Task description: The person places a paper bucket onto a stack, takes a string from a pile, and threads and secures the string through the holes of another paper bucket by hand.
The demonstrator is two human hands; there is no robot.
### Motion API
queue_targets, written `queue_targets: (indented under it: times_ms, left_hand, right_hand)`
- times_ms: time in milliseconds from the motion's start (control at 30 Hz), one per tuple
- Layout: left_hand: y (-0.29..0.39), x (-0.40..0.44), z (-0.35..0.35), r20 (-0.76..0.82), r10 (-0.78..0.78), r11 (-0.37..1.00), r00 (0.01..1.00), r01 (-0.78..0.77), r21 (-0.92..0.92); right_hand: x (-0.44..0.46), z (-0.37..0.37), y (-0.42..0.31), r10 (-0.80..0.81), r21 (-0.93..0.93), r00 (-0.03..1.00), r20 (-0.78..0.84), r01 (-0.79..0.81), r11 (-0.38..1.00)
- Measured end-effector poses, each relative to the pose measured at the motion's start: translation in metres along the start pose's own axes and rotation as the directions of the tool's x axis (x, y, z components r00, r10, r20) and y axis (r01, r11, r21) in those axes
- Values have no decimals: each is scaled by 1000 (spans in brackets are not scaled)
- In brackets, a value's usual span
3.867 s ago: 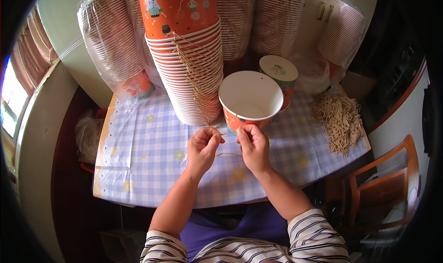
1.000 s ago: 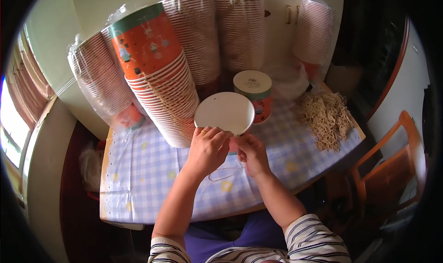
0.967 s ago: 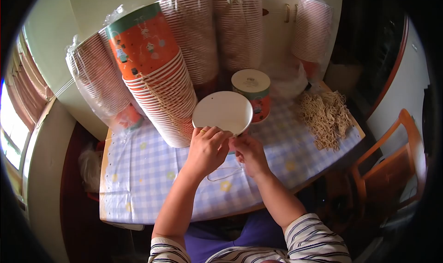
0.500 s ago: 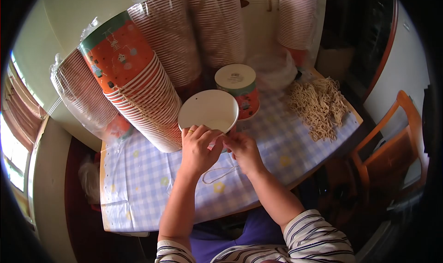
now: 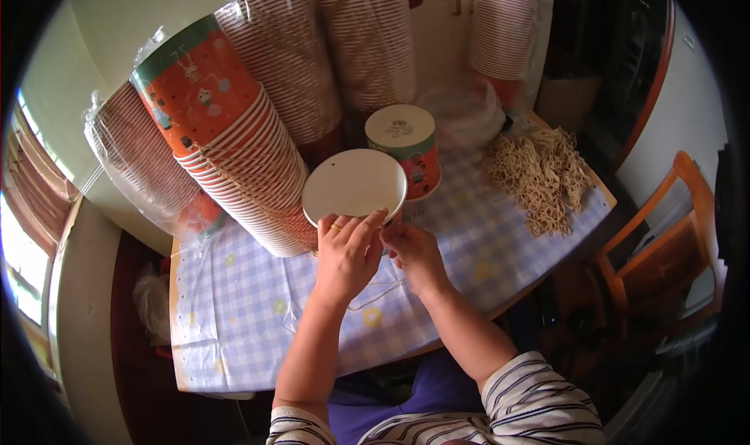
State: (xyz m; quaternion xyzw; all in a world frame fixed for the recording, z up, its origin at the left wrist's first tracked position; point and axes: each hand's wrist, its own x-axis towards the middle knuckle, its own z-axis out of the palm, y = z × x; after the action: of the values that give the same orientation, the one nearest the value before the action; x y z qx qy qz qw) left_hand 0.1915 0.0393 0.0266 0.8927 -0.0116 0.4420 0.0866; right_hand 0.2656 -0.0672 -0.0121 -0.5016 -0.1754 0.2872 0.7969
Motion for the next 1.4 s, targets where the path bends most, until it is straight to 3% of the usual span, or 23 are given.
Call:
queue_targets:
  times_ms: [500,1167,1400]
  left_hand:
    - [-8,-3,5,-42,61,998,997,-60,13]
    - [-14,-6,9,-114,93,996,989,-93,8]
    - [-7,-2,-3,7,-10,998,1000,11,-66]
  right_hand:
    - [2,-4,2,76,73,997,31,-79,994]
    - [-1,-2,2,35,112,998,45,-40,993]
    - [1,-7,3,114,131,990,86,-125,984]
